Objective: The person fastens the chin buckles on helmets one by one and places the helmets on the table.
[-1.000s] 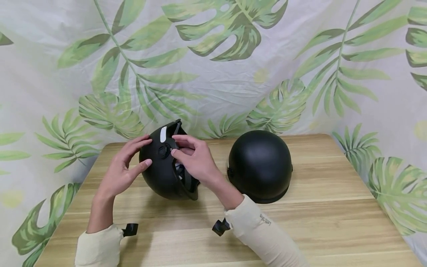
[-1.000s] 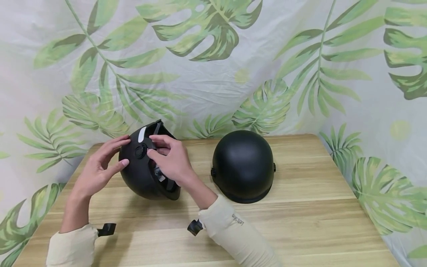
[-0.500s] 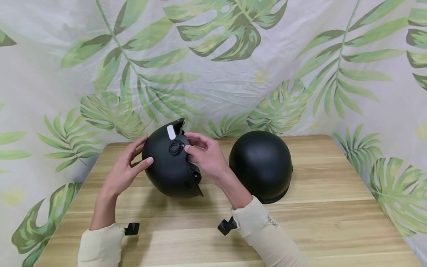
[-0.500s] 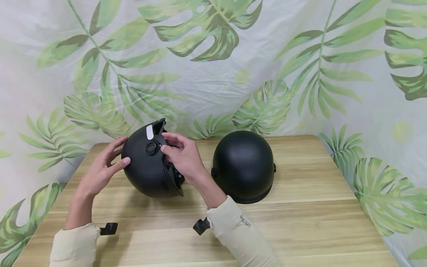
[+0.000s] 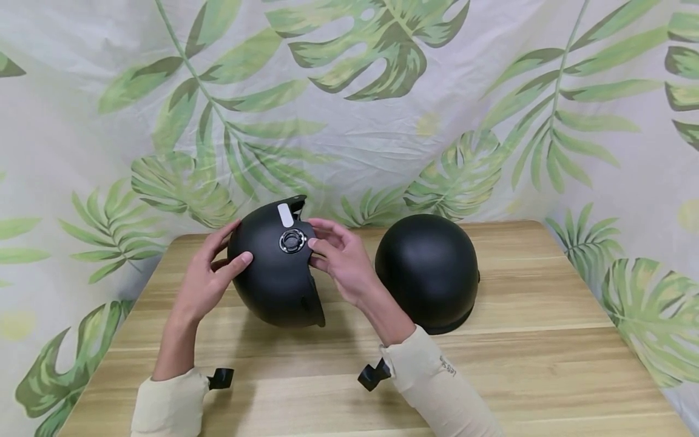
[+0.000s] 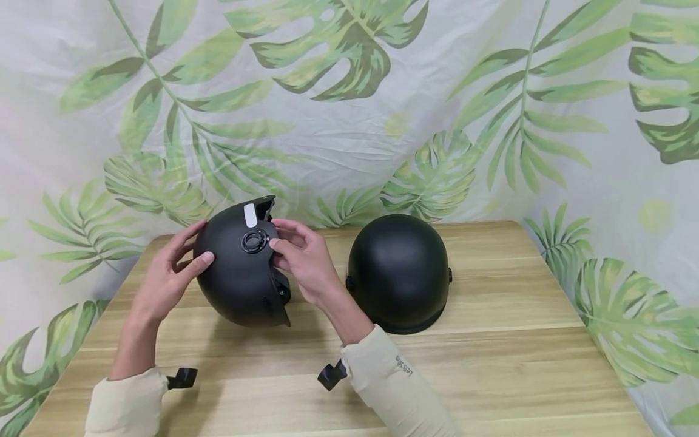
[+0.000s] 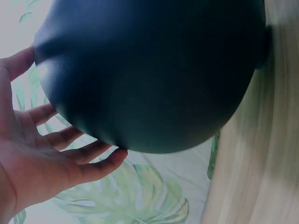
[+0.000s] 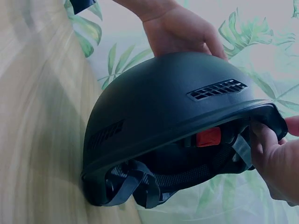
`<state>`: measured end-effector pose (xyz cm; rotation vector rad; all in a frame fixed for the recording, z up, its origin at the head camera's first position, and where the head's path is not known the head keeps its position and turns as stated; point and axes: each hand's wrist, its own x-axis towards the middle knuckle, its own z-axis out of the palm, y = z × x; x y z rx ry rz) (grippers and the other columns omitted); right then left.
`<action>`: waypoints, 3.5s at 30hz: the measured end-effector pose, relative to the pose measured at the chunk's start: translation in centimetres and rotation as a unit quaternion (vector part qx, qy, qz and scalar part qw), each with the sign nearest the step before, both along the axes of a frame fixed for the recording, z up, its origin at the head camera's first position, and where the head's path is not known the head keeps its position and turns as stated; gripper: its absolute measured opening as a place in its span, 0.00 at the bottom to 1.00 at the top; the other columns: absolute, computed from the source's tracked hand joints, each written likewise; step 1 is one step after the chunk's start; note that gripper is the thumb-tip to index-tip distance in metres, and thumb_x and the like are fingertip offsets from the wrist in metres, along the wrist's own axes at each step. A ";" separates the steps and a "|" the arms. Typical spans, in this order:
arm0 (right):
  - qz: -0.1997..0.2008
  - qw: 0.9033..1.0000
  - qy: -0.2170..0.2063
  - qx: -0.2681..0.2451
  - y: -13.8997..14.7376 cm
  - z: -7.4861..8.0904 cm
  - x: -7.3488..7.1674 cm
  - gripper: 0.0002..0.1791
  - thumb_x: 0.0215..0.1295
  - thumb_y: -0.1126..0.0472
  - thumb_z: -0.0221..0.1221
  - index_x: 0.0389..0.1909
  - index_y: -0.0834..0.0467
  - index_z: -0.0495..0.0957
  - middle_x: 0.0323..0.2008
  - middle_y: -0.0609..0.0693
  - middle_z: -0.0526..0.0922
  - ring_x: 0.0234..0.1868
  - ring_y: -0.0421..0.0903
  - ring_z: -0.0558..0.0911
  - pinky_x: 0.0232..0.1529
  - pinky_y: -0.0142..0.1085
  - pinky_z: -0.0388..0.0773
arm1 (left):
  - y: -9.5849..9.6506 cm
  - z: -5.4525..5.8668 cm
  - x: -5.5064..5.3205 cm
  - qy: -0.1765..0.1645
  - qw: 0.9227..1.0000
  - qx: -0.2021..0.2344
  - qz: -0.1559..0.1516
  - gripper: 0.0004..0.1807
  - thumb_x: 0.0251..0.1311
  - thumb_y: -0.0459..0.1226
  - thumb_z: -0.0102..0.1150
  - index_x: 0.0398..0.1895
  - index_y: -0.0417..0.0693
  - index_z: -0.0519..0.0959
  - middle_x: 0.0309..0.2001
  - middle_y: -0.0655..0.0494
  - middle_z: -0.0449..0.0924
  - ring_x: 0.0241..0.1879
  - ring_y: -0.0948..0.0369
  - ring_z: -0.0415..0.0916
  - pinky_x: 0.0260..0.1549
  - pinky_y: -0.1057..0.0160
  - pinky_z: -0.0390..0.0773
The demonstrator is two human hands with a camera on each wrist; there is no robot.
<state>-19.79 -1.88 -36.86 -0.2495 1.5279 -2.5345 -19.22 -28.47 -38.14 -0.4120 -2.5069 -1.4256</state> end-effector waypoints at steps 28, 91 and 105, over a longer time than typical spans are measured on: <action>-0.024 0.997 0.018 -0.069 2.4 -2.3 0.5 0.24 0.78 0.71 0.52 0.72 0.64 0.71 0.61 0.58 0.80 0.51 0.45 0.86 0.48 0.33 0.85 | 0.1 -1.0 -0.3 -0.040 0.997 0.045 -0.051 0.39 0.74 0.37 0.63 0.85 0.63 0.60 0.82 0.51 0.58 0.77 0.42 0.61 0.56 0.74 0.74; -0.093 0.993 -0.011 0.066 5.1 -4.9 -0.6 0.22 0.79 0.72 0.52 0.71 0.65 0.74 0.60 0.60 0.81 0.56 0.47 0.84 0.55 0.35 0.83 | 0.0 -1.6 -0.9 -0.091 0.995 0.000 -0.032 0.47 0.72 0.46 0.65 0.87 0.64 0.50 0.85 0.47 0.49 0.77 0.34 0.59 0.65 0.28 0.68; -0.083 0.971 0.075 0.213 6.4 -4.2 -0.5 0.25 0.73 0.74 0.56 0.70 0.61 0.77 0.65 0.60 0.81 0.62 0.53 0.84 0.57 0.37 0.82 | 0.6 -1.7 -1.0 -0.088 0.996 -0.012 -0.024 0.47 0.71 0.49 0.67 0.87 0.69 0.51 0.85 0.47 0.50 0.78 0.34 0.58 0.64 0.27 0.68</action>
